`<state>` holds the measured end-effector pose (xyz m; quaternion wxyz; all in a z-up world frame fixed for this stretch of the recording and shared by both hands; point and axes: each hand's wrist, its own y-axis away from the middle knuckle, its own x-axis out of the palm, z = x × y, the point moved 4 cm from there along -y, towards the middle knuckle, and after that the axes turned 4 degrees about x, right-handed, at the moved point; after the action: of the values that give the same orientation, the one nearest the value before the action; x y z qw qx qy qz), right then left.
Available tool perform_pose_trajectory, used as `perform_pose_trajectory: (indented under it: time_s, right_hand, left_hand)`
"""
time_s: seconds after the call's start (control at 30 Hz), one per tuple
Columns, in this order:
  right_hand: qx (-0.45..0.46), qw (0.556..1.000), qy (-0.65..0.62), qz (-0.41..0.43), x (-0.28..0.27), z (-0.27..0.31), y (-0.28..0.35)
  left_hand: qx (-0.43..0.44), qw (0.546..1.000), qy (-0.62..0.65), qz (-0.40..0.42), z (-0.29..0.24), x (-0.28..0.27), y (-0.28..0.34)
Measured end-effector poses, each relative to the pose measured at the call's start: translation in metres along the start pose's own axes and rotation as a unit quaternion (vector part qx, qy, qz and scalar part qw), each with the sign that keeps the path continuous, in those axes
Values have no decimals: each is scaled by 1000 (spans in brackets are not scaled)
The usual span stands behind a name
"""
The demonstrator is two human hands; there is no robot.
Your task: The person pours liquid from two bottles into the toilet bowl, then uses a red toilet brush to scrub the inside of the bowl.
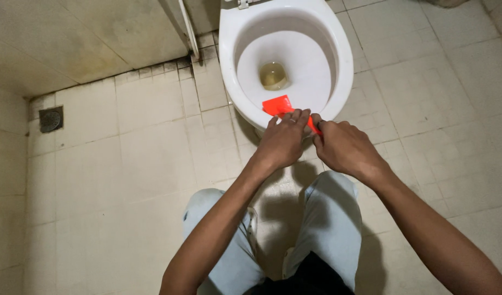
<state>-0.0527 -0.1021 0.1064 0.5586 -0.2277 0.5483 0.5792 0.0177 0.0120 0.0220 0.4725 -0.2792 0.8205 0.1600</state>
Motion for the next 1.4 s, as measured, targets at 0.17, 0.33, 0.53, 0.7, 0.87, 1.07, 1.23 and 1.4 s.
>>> perform_pose_trajectory:
  time_s: [0.17, 0.33, 0.53, 0.7, 0.87, 1.07, 1.23, 1.4]
  right_hand:
    - [-27, 998, -56, -15, 20, 15, -30]
    - [-25, 990, -135, -6, 43, 23, -68]
    - [-18, 975, -215, -54, 84, 20, -137]
    - [-4, 971, -211, -110, 80, 32, -164]
    - [-6, 968, -202, -147, 78, 36, -186]
    - [6, 968, -200, -154, 61, 39, -188]
    - [23, 970, -189, -151, 45, 43, -180]
    - [23, 968, -174, -181, 42, 43, -179]
  left_hand:
    - [-54, 997, -39, 33, 34, -2, -6]
    - [-85, 992, -88, 39, 68, 11, -23]
    - [-105, 988, -110, -4, 105, 13, -55]
    - [-80, 981, -176, -34, 139, 15, -85]
    - [-88, 984, -154, -22, 150, 4, -104]
    - [-83, 987, -129, -47, 155, 7, -117]
    - [-89, 990, -100, -41, 144, -4, -112]
    - [-76, 993, -62, -63, 151, 2, -111]
